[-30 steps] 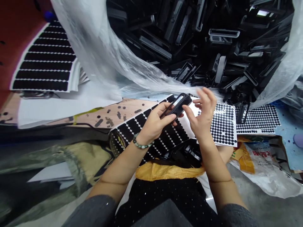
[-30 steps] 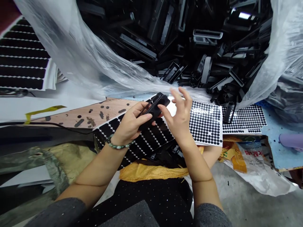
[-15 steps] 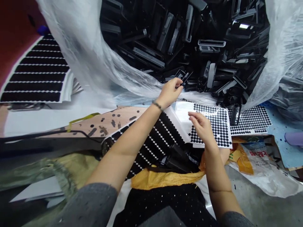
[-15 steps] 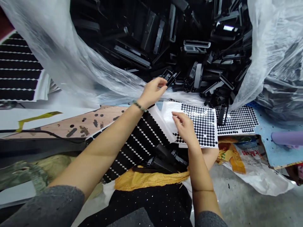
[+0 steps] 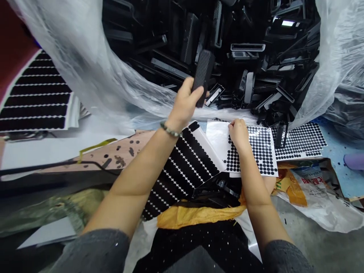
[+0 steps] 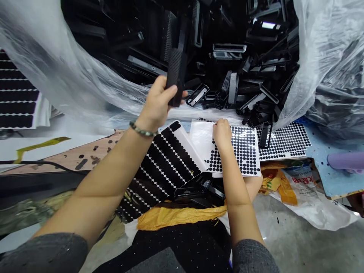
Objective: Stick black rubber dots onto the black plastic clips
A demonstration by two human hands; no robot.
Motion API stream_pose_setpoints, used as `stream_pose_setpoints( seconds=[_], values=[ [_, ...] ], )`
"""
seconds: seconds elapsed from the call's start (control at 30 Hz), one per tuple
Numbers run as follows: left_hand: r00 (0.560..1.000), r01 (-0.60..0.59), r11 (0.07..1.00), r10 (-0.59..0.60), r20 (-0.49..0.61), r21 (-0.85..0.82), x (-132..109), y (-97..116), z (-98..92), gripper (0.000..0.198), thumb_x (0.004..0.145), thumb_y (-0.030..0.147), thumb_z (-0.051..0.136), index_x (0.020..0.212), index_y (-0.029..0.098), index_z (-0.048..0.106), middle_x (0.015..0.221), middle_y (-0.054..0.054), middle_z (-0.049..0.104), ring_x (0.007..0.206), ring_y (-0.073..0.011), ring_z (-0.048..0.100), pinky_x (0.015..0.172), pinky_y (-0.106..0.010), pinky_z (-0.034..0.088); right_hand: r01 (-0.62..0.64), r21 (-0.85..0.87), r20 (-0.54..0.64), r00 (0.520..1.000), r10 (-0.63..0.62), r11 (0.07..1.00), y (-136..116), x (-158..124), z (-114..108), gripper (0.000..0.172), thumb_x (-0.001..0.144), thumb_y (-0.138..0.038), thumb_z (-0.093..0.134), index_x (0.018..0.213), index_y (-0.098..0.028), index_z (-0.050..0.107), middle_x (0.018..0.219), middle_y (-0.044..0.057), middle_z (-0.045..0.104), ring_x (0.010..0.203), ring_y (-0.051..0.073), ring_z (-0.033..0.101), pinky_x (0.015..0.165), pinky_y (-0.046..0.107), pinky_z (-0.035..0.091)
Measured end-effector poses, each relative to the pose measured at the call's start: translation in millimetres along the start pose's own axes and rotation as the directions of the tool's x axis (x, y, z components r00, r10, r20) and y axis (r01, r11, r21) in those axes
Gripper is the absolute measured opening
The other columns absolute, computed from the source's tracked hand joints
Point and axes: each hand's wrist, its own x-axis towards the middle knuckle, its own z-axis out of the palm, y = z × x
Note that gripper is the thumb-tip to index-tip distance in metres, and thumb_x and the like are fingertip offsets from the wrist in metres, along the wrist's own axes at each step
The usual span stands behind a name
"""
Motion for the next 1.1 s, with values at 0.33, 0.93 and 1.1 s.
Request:
stream_pose_setpoints(
  seconds=[0.33, 0.93, 1.1],
  values=[
    [0.95, 0.312, 0.889, -0.291, 0.111, -0.336, -97, -40, 2.4, 0.019, 0.082, 0.03, 0.064, 0.097, 0.021, 0.058, 0.104, -0.004, 0.067, 0.1, -0.0184, 0.07, 0.071, -0.024, 0.057, -0.02, 0.629, 0.072, 0.997, -0.033, 0.777, -28, -33, -6, 0.013, 0.079, -0.028, 0.06, 0.082, -0.024, 0.049, 0.078, -0.001, 0.058, 0.073, 0.016, 0.059, 0.079, 0.037, 0.054],
    [0.998, -0.005, 0.975, -0.01, -0.068, -0.22, -115, -62, -0.9, 0.037, 0.079, 0.054, 0.071, 0.096, 0.023, 0.061, 0.089, 0.001, 0.064, 0.086, -0.0149, 0.061, 0.081, -0.027, 0.049, 0.119, 0.674, 0.02, 0.984, -0.179, 0.729, -74, -73, 1, 0.027, 0.077, -0.044, 0.072, 0.072, -0.022, 0.057, 0.086, 0.0, 0.053, 0.08, 0.014, 0.055, 0.072, 0.031, 0.053],
    [0.993, 0.004, 0.97, -0.033, -0.117, -0.245, -114, -63, -21.3, 0.037, 0.08, 0.052, 0.07, 0.099, 0.023, 0.059, 0.091, -0.002, 0.067, 0.088, -0.0182, 0.066, 0.08, -0.031, 0.054, 0.035, 0.563, 0.107, 0.988, -0.115, 0.825, -73, -56, 14, 0.037, 0.071, -0.039, 0.08, 0.091, -0.022, 0.054, 0.099, -0.001, 0.052, 0.07, 0.01, 0.052, 0.072, 0.03, 0.052]
  ],
)
